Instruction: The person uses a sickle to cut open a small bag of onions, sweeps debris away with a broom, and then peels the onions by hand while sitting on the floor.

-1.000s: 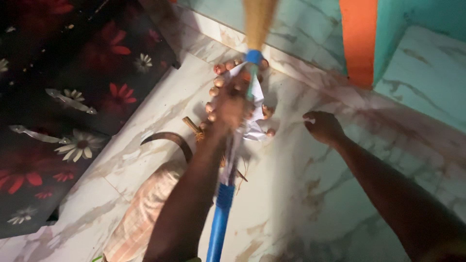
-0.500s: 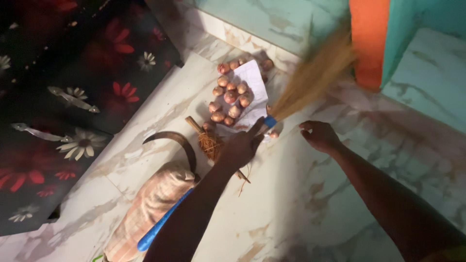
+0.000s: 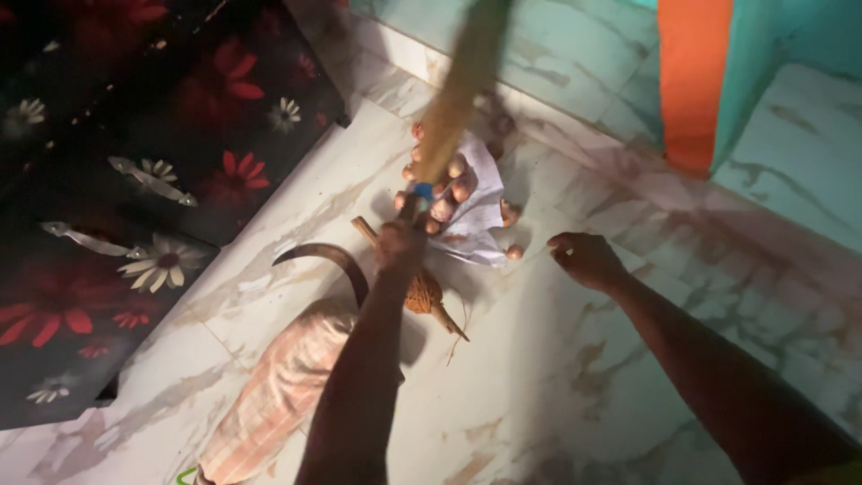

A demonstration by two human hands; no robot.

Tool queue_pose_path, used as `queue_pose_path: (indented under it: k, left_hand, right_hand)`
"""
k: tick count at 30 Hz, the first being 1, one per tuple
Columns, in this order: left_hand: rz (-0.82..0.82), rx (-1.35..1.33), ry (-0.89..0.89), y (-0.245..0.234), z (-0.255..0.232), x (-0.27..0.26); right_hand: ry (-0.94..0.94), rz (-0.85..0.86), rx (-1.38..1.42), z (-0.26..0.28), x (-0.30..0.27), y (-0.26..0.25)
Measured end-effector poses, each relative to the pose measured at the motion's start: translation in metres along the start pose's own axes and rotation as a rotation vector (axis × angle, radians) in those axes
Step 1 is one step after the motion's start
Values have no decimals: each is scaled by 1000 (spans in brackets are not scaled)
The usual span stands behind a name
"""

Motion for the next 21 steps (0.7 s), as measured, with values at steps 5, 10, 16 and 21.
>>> queue_pose_path:
  k: [5, 10, 16, 21]
  left_hand:
    - [-147, -64, 104, -32, -59, -17]
    - [198, 81, 172, 37, -126, -23]
    - [298, 262, 117, 86, -102, -2]
    - [214, 199, -163, 63, -16, 13]
  right_hand:
    - [201, 117, 290, -25, -3, 7]
    - [182, 101, 245, -3, -9, -4]
    - [221, 100, 309, 13, -12, -17]
    - [214, 125, 329, 3, -22, -20]
Point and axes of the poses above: each hand's wrist, its own x-axis towards the middle knuckle, its own y-axis out of the palm, z = x × y, the point moved 7 cm from there along x, towards the middle knuckle, and after that the axes turned 6 degrees about y, right-handed, at the moved point
